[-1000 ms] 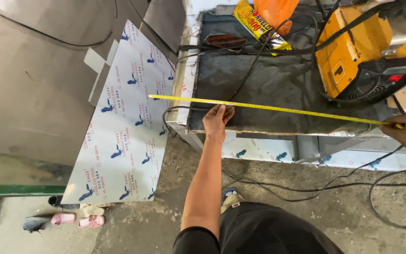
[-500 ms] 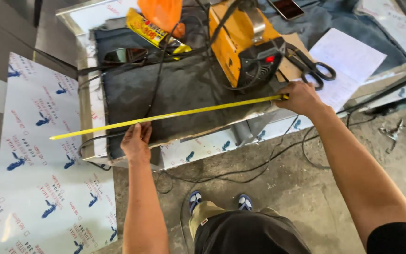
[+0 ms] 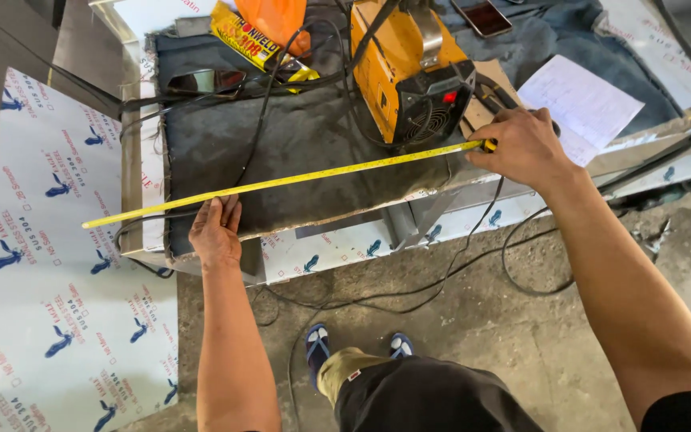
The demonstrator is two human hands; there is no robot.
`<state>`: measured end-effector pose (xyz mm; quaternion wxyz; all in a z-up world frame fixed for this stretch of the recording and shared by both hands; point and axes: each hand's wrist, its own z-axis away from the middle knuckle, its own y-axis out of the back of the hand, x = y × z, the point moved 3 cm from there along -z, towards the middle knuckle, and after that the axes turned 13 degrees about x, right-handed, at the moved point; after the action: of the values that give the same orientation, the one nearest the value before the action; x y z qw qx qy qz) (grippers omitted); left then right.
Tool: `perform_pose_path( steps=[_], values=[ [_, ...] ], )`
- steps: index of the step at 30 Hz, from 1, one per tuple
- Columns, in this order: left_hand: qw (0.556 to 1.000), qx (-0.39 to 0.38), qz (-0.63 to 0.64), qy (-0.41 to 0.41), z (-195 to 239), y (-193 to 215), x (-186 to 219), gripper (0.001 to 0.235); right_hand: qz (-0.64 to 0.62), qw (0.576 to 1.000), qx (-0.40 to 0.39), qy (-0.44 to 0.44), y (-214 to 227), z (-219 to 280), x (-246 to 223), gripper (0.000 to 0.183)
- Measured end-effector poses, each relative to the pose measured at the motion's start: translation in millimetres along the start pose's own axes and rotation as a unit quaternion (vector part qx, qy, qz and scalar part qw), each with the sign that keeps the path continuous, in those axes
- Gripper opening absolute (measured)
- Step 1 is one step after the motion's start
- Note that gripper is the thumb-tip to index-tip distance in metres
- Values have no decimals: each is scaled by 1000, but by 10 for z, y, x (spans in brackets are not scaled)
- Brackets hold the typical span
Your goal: Measure various metal components and structural frames using a tape measure.
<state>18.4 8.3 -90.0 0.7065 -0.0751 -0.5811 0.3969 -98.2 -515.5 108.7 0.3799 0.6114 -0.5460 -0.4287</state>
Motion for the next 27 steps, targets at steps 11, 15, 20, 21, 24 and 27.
perform_pose_path(
  steps=[11,15,20,21,24,27],
  values=[
    [1000,0,12,-11,120,-31,52,19,-1,1000,-2,-5,5,-85,2,36],
    [1000,9,-10,-19,200,-99,106,21,-13,1000,-13,-15,-19,-99,21,37],
    [1000,12,-4,-18,70,-57,-71,23,-12,999,34,15,-164,-61,220,36],
    [1000,16,4,-16,24,-20,-94,23,-5,1000,17,-9,-214,-73,229,36],
    [999,6,50,-10,-131,110,-171,26,18,999,31,26,-321,-51,354,34],
    [999,14,46,-19,-105,108,-189,25,32,999,20,31,-405,-32,429,34]
  ],
)
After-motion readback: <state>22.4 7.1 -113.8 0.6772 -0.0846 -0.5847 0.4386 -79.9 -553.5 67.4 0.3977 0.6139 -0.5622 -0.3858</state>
